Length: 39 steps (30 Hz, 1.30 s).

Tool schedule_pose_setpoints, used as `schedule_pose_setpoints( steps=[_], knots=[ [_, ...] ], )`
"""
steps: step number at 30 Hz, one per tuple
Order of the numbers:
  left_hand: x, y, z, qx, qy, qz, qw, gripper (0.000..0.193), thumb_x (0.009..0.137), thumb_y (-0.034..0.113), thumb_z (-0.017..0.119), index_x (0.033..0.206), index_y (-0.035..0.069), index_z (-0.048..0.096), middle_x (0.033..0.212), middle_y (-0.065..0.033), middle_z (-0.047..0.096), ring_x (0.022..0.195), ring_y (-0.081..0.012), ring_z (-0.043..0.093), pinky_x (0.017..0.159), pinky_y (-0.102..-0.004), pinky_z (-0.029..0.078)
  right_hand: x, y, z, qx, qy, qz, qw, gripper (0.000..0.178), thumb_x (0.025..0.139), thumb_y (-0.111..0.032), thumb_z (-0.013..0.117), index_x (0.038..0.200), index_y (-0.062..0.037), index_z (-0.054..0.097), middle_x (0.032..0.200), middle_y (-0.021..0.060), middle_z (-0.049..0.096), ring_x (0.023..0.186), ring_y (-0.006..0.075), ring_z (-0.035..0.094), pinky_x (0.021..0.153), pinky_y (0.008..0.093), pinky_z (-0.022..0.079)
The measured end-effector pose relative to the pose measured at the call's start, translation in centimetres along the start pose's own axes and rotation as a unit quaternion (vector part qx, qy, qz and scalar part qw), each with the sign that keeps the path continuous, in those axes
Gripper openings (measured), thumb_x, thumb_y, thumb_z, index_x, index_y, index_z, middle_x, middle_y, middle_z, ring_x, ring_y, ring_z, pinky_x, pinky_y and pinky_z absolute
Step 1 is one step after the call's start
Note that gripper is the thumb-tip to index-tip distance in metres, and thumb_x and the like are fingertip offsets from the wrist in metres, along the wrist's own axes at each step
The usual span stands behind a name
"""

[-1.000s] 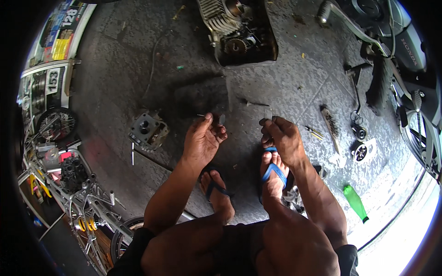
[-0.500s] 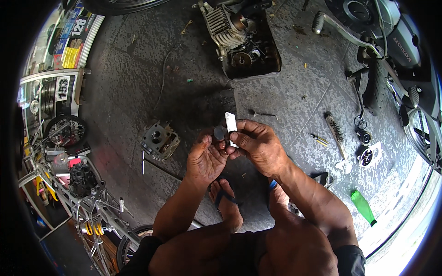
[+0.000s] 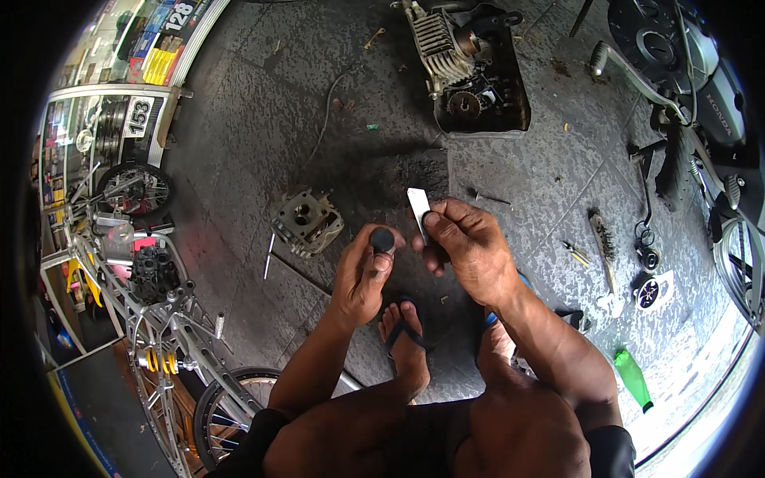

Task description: The person brushes the exterior of a metal engine component with a wire brush, uses a small tool to scrape the inner circular opening, and затем applies a white lubricant to a smaller cylindrical part.

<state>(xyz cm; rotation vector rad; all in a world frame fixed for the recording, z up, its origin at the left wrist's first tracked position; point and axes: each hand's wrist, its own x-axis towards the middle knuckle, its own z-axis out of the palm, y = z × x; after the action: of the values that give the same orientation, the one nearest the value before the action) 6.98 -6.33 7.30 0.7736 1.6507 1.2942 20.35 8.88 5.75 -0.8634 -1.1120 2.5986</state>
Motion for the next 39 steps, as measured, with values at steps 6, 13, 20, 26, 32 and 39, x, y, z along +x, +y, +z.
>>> schedule_pose_setpoints(
  steps=[6, 13, 20, 26, 32, 39],
  knots=[
    [1.4, -1.5, -0.6, 0.071, -0.035, 0.091, 0.993, 0.038, 0.104, 0.038, 0.055, 0.112, 0.000, 0.057, 0.085, -0.0038, 0.055, 0.073, -0.0103, 0.051, 0.066, -0.0271, 0.044, 0.2, -0.7, 1.2, -0.092, 0.002, -0.013, 0.996, 0.022, 0.106, -0.017, 0.052, 0.113, -0.0020, 0.066, 0.076, -0.0016, 0.059, 0.063, 0.0053, 0.051, 0.056, 0.0230, 0.042],
    [2.9, -1.6, -0.8, 0.154, -0.029, 0.154, 0.976, 0.043, 0.105, 0.039, 0.052, 0.118, -0.002, 0.057, 0.100, -0.0147, 0.062, 0.085, -0.0276, 0.063, 0.076, -0.0367, 0.050, 0.9, 0.2, 1.2, -0.138, -0.003, -0.067, 0.988, 0.026, 0.106, -0.017, 0.052, 0.118, 0.0014, 0.066, 0.071, 0.0010, 0.057, 0.064, 0.0075, 0.052, 0.058, 0.0260, 0.044],
    [3.4, -2.9, -0.1, 0.185, 0.001, 0.165, 0.969, 0.037, 0.106, 0.031, 0.052, 0.119, -0.002, 0.055, 0.096, -0.0178, 0.061, 0.082, -0.0342, 0.063, 0.073, -0.0414, 0.051, 0.9, 2.1, 2.1, -0.144, 0.055, -0.103, 0.983, 0.027, 0.105, -0.011, 0.053, 0.124, 0.0043, 0.064, 0.076, 0.0087, 0.065, 0.069, 0.0113, 0.059, 0.062, 0.0291, 0.049],
    [4.0, -2.3, -0.1, 0.230, -0.048, 0.140, 0.962, 0.035, 0.107, 0.030, 0.048, 0.117, -0.003, 0.055, 0.091, -0.0203, 0.061, 0.078, -0.0380, 0.063, 0.069, -0.0433, 0.049, 1.0, 2.6, 1.5, -0.202, 0.080, -0.134, 0.967, 0.027, 0.102, -0.008, 0.055, 0.125, 0.0052, 0.063, 0.085, 0.0189, 0.071, 0.075, 0.0167, 0.067, 0.068, 0.0321, 0.053],
    [4.9, -3.3, -0.6, 0.131, -0.100, 0.085, 0.983, 0.042, 0.107, 0.038, 0.048, 0.114, -0.002, 0.056, 0.082, -0.0168, 0.060, 0.069, -0.0304, 0.059, 0.065, -0.0397, 0.047, 1.1, 1.6, 1.0, -0.265, 0.043, -0.134, 0.954, 0.028, 0.103, -0.009, 0.054, 0.126, 0.0044, 0.063, 0.083, 0.0158, 0.070, 0.073, 0.0160, 0.066, 0.067, 0.0325, 0.052],
    [4.9, -1.8, -0.4, 0.104, -0.090, 0.125, 0.982, 0.047, 0.104, 0.044, 0.053, 0.114, -0.002, 0.058, 0.080, -0.0114, 0.058, 0.066, -0.0224, 0.055, 0.062, -0.0352, 0.045, 0.3, -0.5, 0.7, -0.114, 0.075, -0.103, 0.985, 0.036, 0.107, -0.015, 0.049, 0.136, 0.0065, 0.055, 0.072, 0.0000, 0.054, 0.063, 0.0070, 0.049, 0.057, 0.0243, 0.042]
  ],
)
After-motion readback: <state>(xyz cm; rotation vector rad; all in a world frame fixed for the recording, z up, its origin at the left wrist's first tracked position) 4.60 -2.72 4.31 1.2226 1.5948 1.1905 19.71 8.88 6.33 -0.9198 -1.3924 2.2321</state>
